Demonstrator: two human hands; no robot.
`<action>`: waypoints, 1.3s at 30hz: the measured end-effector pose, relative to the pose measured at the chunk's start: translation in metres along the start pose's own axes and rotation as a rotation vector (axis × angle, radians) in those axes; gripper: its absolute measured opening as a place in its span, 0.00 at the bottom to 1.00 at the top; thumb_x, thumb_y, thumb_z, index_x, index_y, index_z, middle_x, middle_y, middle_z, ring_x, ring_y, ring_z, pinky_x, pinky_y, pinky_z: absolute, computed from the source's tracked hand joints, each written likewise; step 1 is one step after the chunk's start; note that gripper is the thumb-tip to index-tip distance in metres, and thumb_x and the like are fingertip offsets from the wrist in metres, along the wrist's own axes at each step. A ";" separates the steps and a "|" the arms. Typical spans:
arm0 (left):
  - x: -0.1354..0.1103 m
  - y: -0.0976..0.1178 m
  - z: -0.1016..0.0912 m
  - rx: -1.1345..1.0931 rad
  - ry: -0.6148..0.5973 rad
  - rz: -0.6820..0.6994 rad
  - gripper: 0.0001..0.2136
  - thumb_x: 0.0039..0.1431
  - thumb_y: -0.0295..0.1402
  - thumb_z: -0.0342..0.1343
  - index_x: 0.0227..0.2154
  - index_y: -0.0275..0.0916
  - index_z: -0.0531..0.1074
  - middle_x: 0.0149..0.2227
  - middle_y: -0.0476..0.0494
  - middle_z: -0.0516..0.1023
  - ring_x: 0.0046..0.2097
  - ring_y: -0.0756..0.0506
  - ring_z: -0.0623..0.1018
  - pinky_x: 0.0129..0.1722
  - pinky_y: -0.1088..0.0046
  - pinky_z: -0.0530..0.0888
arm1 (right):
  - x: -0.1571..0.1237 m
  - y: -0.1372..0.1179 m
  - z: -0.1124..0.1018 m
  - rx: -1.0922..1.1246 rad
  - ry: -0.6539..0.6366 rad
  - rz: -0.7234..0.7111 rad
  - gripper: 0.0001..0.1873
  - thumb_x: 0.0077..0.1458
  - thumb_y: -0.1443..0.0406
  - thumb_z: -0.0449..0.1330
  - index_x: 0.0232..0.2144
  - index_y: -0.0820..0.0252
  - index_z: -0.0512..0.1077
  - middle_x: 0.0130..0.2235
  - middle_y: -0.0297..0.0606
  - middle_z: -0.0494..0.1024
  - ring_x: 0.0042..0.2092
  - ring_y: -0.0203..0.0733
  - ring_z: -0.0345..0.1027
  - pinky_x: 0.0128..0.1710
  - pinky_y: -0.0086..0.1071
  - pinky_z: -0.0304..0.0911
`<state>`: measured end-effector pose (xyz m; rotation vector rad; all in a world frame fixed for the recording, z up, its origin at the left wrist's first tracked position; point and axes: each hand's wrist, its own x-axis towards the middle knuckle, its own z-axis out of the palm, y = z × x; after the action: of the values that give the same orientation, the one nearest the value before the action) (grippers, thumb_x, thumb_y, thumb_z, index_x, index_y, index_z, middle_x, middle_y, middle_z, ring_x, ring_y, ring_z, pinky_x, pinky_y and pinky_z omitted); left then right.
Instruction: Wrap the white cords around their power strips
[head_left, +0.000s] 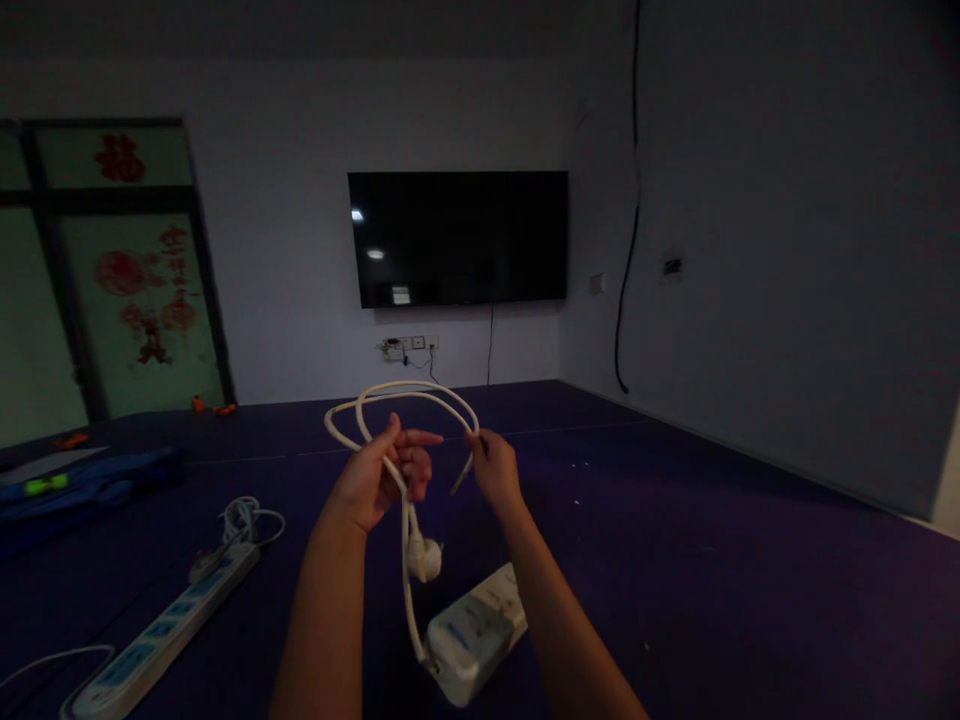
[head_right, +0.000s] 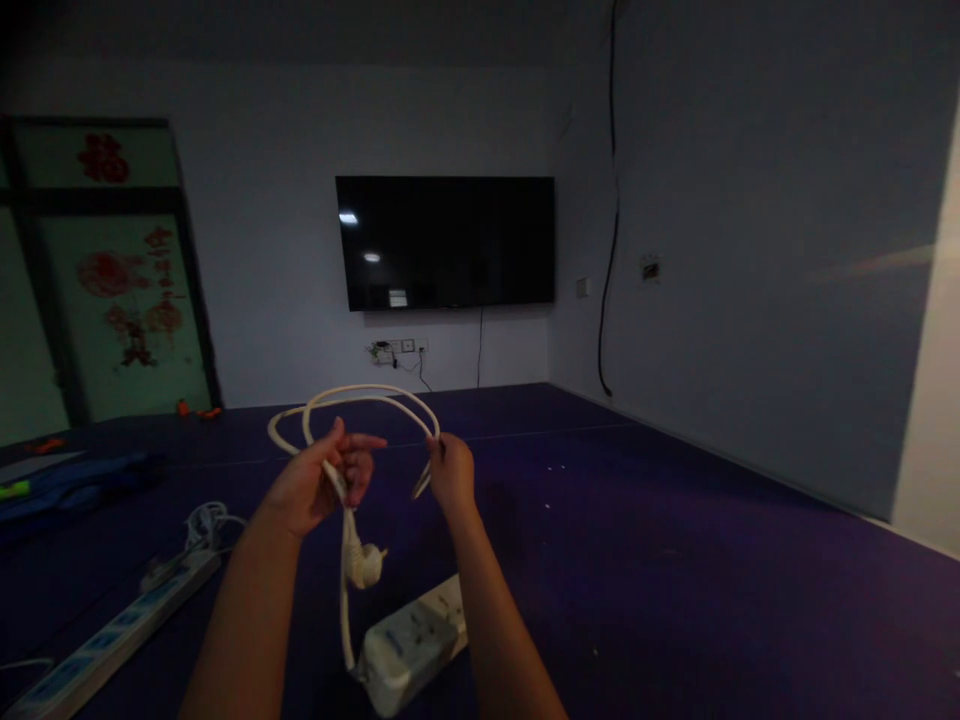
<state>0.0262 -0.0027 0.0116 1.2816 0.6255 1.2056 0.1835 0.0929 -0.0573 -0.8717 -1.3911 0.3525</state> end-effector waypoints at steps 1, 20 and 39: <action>-0.002 0.001 -0.001 0.012 -0.018 -0.015 0.22 0.58 0.46 0.43 0.29 0.32 0.73 0.14 0.50 0.69 0.12 0.54 0.66 0.11 0.79 0.58 | 0.001 0.001 -0.002 0.004 0.040 0.008 0.15 0.50 0.57 0.52 0.18 0.59 0.64 0.19 0.32 0.66 0.24 0.36 0.59 0.25 0.28 0.51; -0.007 -0.022 -0.056 0.674 0.112 -0.221 0.14 0.41 0.43 0.59 0.24 0.38 0.65 0.14 0.61 0.54 0.17 0.56 0.54 0.17 0.78 0.51 | 0.026 -0.029 -0.116 0.414 0.787 0.142 0.18 0.42 0.52 0.59 0.22 0.62 0.66 0.19 0.26 0.62 0.19 0.29 0.51 0.17 0.25 0.48; -0.009 -0.024 -0.072 0.665 0.246 -0.140 0.15 0.39 0.44 0.60 0.22 0.38 0.65 0.16 0.58 0.59 0.19 0.54 0.58 0.19 0.78 0.54 | 0.019 -0.029 -0.138 0.028 0.177 0.059 0.18 0.41 0.54 0.62 0.32 0.60 0.77 0.31 0.38 0.78 0.36 0.44 0.69 0.34 0.34 0.61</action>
<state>-0.0334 0.0192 -0.0305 1.6057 1.3535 1.0806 0.3094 0.0421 -0.0151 -0.9008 -1.1966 0.3309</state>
